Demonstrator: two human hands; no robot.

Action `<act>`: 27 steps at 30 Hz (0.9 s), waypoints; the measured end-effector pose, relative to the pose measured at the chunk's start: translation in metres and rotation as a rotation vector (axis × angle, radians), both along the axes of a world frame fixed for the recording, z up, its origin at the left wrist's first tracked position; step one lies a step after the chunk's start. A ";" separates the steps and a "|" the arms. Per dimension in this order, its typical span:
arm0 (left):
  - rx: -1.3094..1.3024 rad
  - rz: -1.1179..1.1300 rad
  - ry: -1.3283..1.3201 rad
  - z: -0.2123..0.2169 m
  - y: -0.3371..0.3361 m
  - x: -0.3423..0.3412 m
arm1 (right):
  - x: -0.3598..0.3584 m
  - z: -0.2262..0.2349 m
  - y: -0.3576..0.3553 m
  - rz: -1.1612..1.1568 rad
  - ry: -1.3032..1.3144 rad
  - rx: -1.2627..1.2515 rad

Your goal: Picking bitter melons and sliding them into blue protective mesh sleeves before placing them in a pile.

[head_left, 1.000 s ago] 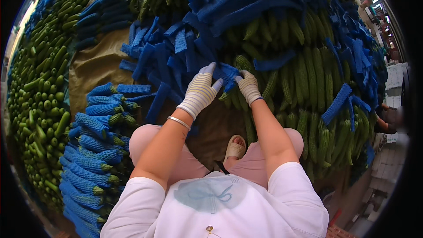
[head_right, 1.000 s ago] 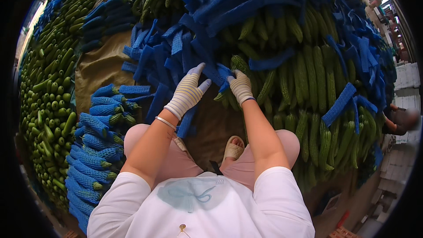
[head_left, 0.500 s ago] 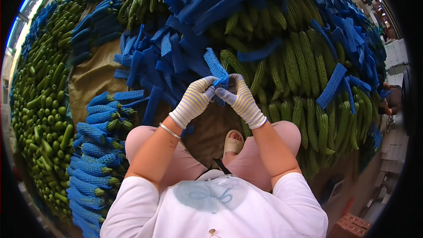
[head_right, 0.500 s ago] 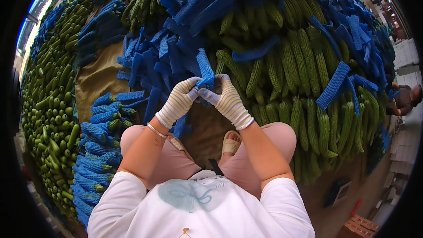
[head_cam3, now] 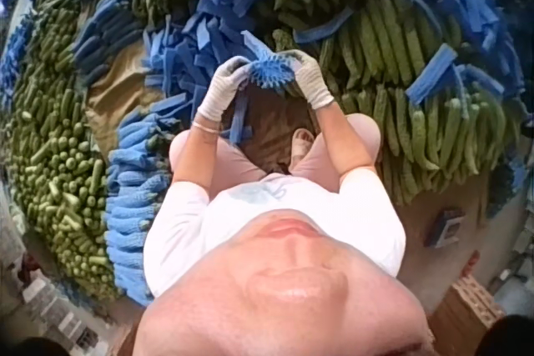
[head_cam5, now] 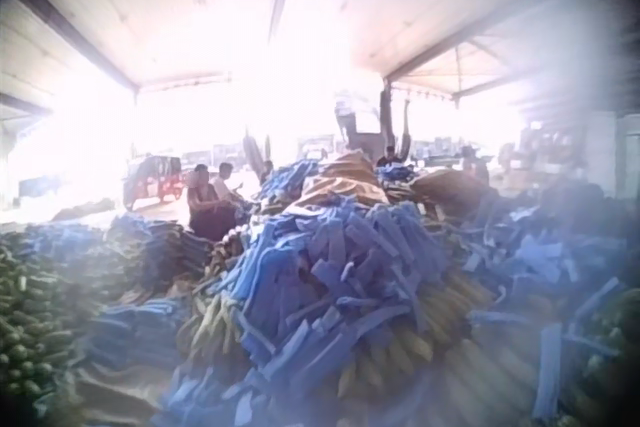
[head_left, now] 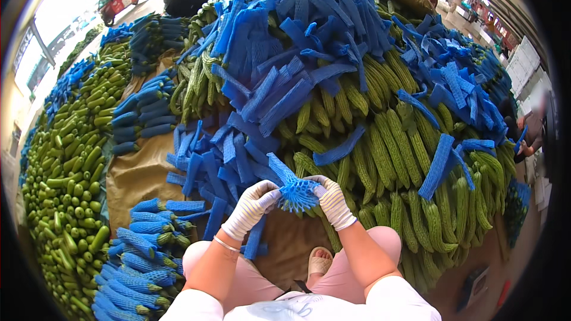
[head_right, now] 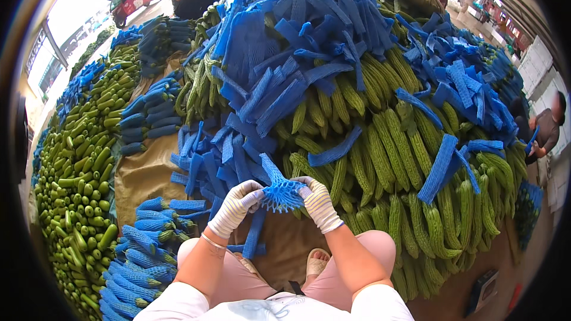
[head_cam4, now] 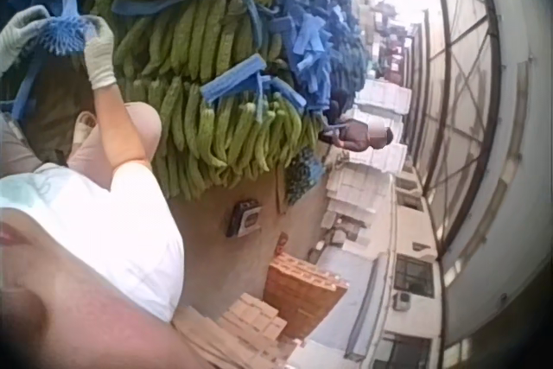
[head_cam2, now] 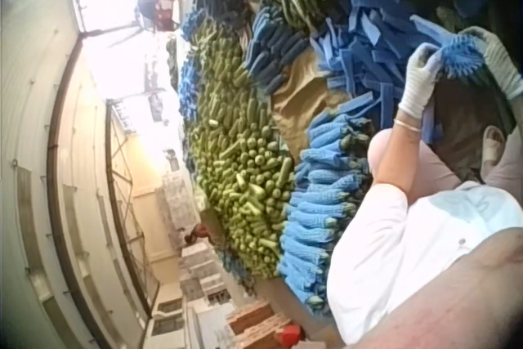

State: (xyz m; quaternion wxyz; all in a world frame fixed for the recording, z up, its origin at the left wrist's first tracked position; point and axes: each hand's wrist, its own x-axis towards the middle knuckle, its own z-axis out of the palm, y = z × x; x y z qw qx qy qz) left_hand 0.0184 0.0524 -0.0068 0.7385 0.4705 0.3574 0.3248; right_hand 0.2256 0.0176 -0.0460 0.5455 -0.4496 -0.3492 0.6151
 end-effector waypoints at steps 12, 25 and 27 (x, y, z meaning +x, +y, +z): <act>1.263 0.044 0.321 0.007 -0.042 0.048 | -0.022 -0.027 0.015 0.119 0.021 -0.105; -0.139 0.314 -0.584 -0.043 0.005 0.009 | -0.059 -0.010 -0.018 0.280 -0.632 0.314; -0.211 0.276 -0.705 -0.046 0.002 0.003 | -0.068 0.004 -0.012 0.018 -0.511 0.639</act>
